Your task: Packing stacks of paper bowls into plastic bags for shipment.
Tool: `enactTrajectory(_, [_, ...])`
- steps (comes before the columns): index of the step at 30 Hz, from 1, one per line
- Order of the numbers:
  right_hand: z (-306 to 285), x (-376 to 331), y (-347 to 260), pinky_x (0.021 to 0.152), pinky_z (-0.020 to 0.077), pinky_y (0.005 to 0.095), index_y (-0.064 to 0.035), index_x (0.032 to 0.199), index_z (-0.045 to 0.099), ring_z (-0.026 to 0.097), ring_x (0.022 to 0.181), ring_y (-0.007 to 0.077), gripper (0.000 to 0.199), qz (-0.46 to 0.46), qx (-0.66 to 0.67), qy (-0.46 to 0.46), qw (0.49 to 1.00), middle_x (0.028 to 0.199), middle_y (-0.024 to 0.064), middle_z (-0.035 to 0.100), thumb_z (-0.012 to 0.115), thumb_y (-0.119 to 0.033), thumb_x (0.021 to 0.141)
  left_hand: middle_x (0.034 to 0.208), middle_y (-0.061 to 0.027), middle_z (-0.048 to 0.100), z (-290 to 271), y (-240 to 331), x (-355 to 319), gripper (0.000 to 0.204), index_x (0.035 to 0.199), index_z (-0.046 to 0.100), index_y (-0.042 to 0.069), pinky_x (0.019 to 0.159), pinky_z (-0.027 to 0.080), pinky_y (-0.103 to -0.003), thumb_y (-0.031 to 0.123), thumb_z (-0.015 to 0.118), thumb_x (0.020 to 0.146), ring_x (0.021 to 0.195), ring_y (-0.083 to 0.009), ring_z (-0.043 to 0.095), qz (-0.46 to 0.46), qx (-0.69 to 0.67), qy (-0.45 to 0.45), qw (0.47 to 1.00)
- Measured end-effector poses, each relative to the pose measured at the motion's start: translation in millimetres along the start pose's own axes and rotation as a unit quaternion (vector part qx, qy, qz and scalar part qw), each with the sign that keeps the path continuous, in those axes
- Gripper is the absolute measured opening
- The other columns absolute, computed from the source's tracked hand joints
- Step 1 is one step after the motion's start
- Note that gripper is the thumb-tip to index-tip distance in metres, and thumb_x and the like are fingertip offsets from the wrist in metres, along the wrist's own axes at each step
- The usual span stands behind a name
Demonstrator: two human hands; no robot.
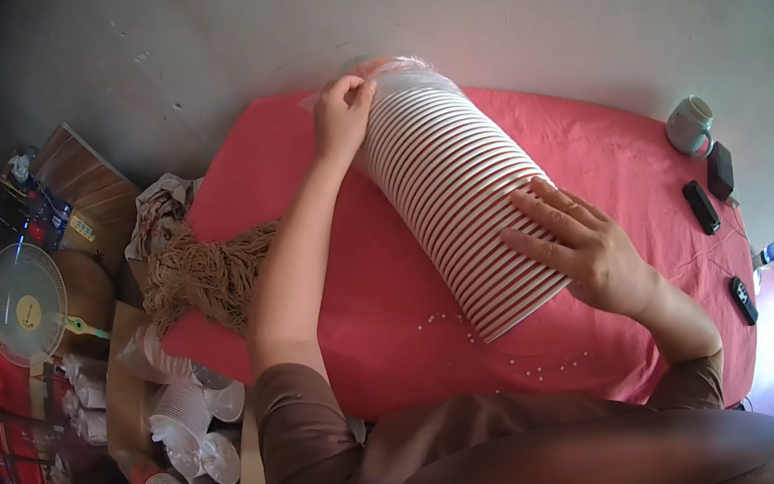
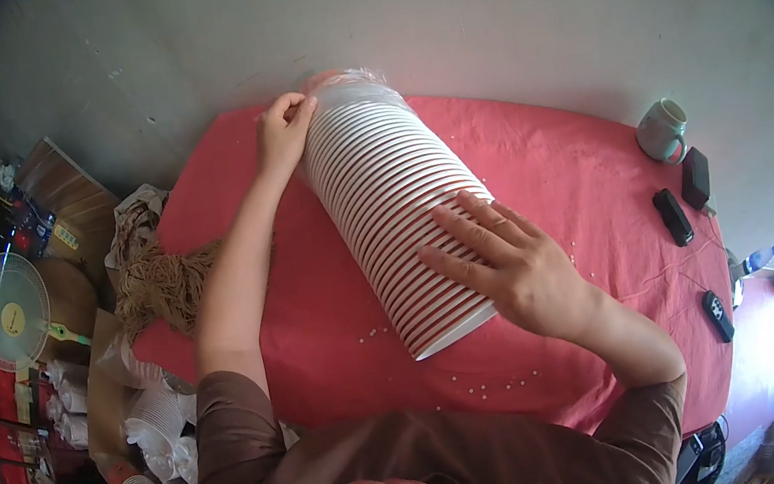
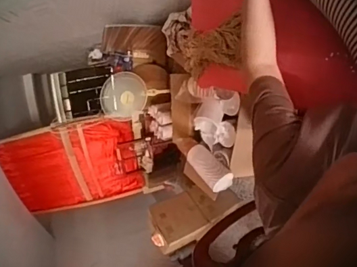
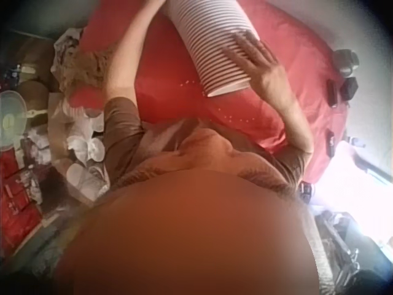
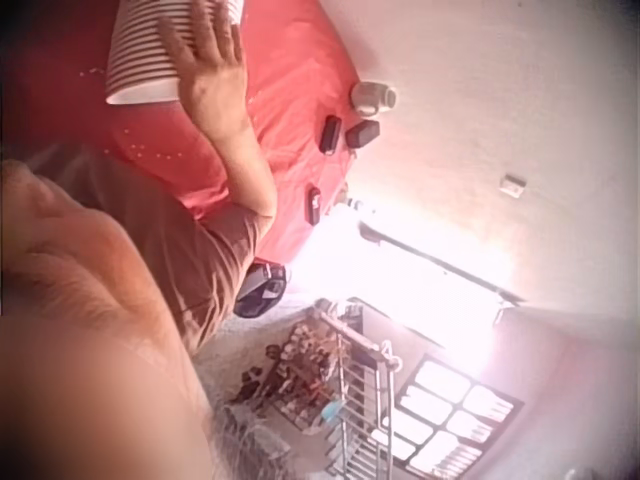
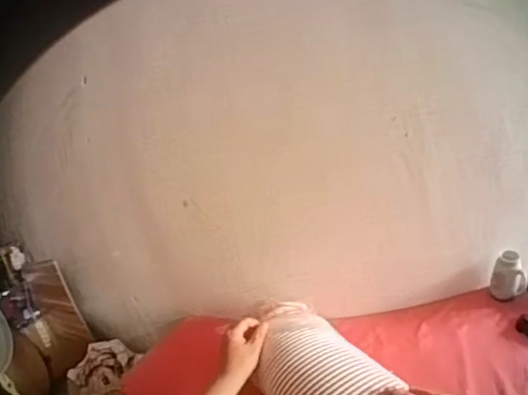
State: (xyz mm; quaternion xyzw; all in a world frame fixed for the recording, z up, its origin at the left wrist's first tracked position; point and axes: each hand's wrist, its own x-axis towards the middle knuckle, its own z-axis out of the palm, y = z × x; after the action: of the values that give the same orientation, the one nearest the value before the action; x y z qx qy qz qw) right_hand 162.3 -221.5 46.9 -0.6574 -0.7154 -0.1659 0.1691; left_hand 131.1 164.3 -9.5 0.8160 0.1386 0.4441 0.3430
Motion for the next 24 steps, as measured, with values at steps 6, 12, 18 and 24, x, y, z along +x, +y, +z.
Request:
enactTrajectory(6, [0.8, -1.4, 10.7, 0.1, 0.0497, 0.0435, -0.0167, 0.12, 0.067, 0.054, 0.124, 0.0351, 0.048, -0.02, 0.015, 0.03, 0.999, 0.133, 0.0122, 0.057, 0.06, -0.005, 0.074, 0.079, -0.0116, 0.067, -0.9, -20.7, 25.6, 0.023, 0.089, 0.065, 0.002, 0.069, 0.05, -0.034, 0.024, 0.072, 0.085, 0.074, -0.0206, 0.063, -0.011, 0.088, 0.037, 0.995])
enactTrajectory(12, [5.8, 2.4, 15.0, 0.099, 0.0506, 0.0423, -0.0166, 0.12, 0.067, 0.055, 0.123, 0.0351, 0.047, -0.011, 0.047, 0.042, 0.998, 0.133, 0.0114, 0.058, 0.065, -0.005, 0.074, 0.082, -0.0046, 0.069, -6.8, -79.6, 3.2, 0.035, 0.093, 0.067, 0.003, 0.072, 0.051, -0.029, 0.032, 0.08, 0.08, 0.077, -0.0146, 0.063, -0.02, -0.059, 0.146, 0.987])
enactTrajectory(18, [7.4, -5.0, 28.3, 0.099, 0.0503, 0.0418, -0.0146, 0.118, 0.069, 0.055, 0.123, 0.0354, 0.044, 0.029, 0.105, 0.054, 0.993, 0.132, 0.0129, 0.058, 0.068, -0.005, 0.075, 0.134, -0.0195, 0.048, -13.2, -67.8, -56.7, 0.055, 0.131, 0.05, 0.001, 0.103, 0.04, -0.039, 0.033, 0.068, 0.09, 0.122, -0.0291, 0.049, -0.028, -0.081, 0.046, 0.995])
enactTrajectory(24, [10.9, -12.3, 43.5, 0.104, 0.0455, 0.0428, -0.0092, 0.122, 0.066, 0.05, 0.128, 0.0381, 0.045, 0.072, 0.211, 0.066, 0.973, 0.136, 0.0176, 0.055, 0.068, -0.002, 0.078, 0.147, -0.0237, 0.034, -3.8, -33.7, -115.3, 0.079, 0.146, 0.022, -0.001, 0.113, 0.03, -0.042, 0.019, 0.067, 0.085, 0.138, -0.0336, 0.033, -0.151, -0.046, -0.048, 0.986])
